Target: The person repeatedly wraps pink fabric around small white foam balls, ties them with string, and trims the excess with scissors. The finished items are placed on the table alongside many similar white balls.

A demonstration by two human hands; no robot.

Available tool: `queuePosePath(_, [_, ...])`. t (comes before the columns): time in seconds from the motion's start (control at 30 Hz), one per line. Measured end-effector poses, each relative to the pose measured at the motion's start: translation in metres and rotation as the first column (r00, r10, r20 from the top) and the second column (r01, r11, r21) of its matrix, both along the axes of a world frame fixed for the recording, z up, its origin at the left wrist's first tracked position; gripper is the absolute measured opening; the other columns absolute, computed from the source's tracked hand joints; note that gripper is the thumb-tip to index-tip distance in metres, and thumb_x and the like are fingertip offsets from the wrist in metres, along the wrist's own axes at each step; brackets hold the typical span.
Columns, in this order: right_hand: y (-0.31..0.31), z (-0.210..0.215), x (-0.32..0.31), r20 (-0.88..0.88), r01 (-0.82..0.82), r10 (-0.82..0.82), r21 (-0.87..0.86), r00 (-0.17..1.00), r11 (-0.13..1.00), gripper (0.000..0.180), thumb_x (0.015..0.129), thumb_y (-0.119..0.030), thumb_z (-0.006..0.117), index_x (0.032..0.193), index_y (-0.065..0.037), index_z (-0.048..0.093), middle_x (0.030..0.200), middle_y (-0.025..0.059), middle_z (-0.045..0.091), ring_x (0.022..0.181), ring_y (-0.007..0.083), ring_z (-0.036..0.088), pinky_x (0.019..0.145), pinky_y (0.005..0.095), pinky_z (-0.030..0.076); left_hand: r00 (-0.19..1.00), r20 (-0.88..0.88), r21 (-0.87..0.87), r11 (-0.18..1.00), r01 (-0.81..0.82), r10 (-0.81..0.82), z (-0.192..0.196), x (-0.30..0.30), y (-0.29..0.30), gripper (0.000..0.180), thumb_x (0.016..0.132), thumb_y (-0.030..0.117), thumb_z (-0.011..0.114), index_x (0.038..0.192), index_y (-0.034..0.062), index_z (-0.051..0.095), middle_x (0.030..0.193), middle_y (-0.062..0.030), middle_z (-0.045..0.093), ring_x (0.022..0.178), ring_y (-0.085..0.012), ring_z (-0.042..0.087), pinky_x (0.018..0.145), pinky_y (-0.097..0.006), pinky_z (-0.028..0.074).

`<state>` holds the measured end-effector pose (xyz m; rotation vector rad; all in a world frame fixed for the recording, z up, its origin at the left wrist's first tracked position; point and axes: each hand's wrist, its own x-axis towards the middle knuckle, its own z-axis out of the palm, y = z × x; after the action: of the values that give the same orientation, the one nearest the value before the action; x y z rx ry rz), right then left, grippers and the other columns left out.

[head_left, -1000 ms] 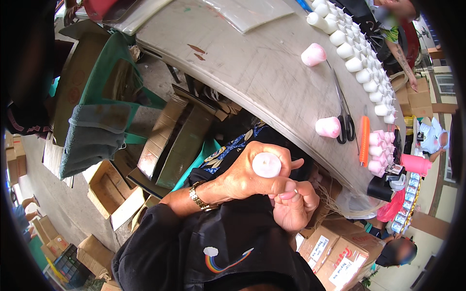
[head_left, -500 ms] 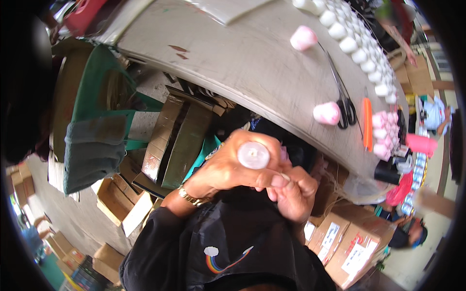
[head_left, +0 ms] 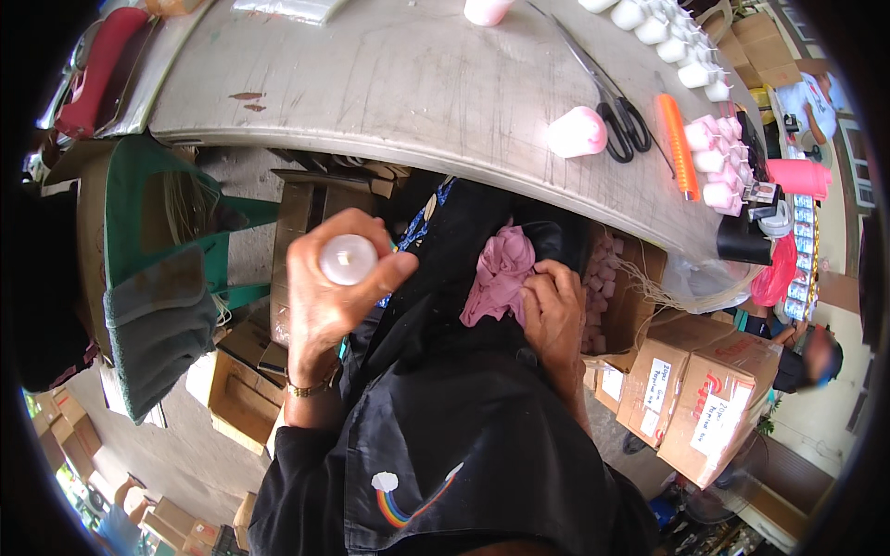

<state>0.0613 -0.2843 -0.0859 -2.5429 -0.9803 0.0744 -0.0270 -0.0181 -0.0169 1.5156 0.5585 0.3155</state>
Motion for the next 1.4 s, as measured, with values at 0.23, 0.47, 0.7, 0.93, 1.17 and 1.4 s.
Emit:
queuePosePath(0.23, [0.013, 0.028, 0.001, -0.4, 0.255, -0.167, 0.178, 0.901, 0.95, 0.006, 0.089, -0.005, 0.06, 0.093, -0.002, 0.062, 0.089, 0.0089, 0.064, 0.08, 0.0161, 0.06, 0.074, 0.0295, 0.047, 0.889, -0.007, -0.118, 0.883, 0.454, -0.458, -0.029, 0.023, -0.033, 0.041, 0.075, 0.015, 0.08, 0.112, 0.0028, 0.069, 0.091, -0.0049, 0.069, 0.083, -0.0107, 0.063, 0.074, -0.026, 0.05])
queuePosePath(0.47, [-0.026, 0.085, 0.008, -0.683, 0.477, 0.195, 0.658, 0.704, 0.583, 0.014, 0.097, -0.014, 0.053, 0.092, -0.001, 0.054, 0.086, 0.0048, 0.059, 0.074, 0.0074, 0.048, 0.069, 0.023, 0.039, 0.748, 0.034, 0.178, 0.741, 0.648, -0.662, -0.029, 0.056, -0.065, 0.012, 0.074, 0.004, 0.074, 0.084, 0.002, 0.067, 0.083, -0.0071, 0.07, 0.08, -0.0136, 0.066, 0.077, -0.03, 0.054])
queuePosePath(0.7, [0.0, 0.052, -0.003, -0.459, 0.557, 0.758, 0.816, 0.464, 0.154, 0.021, 0.091, -0.022, 0.059, 0.093, -0.004, 0.048, 0.086, 0.0126, 0.06, 0.069, 0.0129, 0.049, 0.065, 0.0296, 0.043, 0.654, 0.574, 0.441, 0.859, 0.262, -0.494, 0.033, 0.08, -0.096, 0.018, 0.068, 0.002, 0.073, 0.079, 0.0044, 0.06, 0.076, -0.0088, 0.062, 0.069, -0.028, 0.065, 0.094, -0.043, 0.053])
queuePosePath(0.93, [0.018, 0.028, -0.01, -0.587, 0.556, 0.672, 0.774, 0.452, 0.303, 0.028, 0.09, -0.026, 0.058, 0.102, -0.002, 0.048, 0.096, 0.0133, 0.059, 0.081, 0.0156, 0.05, 0.073, 0.0313, 0.044, 0.793, 0.463, 0.29, 0.913, 0.286, -0.396, 0.038, 0.071, -0.077, 0.016, 0.073, 0.001, 0.074, 0.082, 0.0037, 0.061, 0.072, -0.0075, 0.061, 0.069, -0.0184, 0.064, 0.091, -0.038, 0.055])
queuePosePath(1.17, [0.031, 0.031, 0.002, -0.582, 0.501, 0.707, 0.786, 0.402, 0.363, 0.038, 0.089, -0.03, 0.057, 0.112, -0.001, 0.047, 0.105, 0.0141, 0.057, 0.092, 0.0182, 0.052, 0.081, 0.033, 0.044, 0.909, 0.369, -0.15, 0.953, 0.262, -0.192, 0.034, 0.061, -0.052, 0.022, 0.078, 0.018, 0.08, 0.079, 0.0059, 0.062, 0.076, -0.0018, 0.064, 0.074, -0.0109, 0.061, 0.11, -0.045, 0.036])
queuePosePath(1.4, [0.035, 0.021, 0.005, -0.607, 0.433, 0.725, 0.778, 0.327, 0.455, 0.049, 0.088, -0.034, 0.056, 0.121, 0.0, 0.046, 0.114, 0.0148, 0.056, 0.104, 0.0208, 0.053, 0.089, 0.0348, 0.045, 0.821, 0.554, -0.012, 0.984, 0.176, -0.14, 0.024, 0.061, -0.058, 0.033, 0.078, 0.034, 0.08, 0.08, 0.0074, 0.06, 0.073, -0.005, 0.067, 0.074, -0.0134, 0.065, 0.117, -0.057, 0.001])
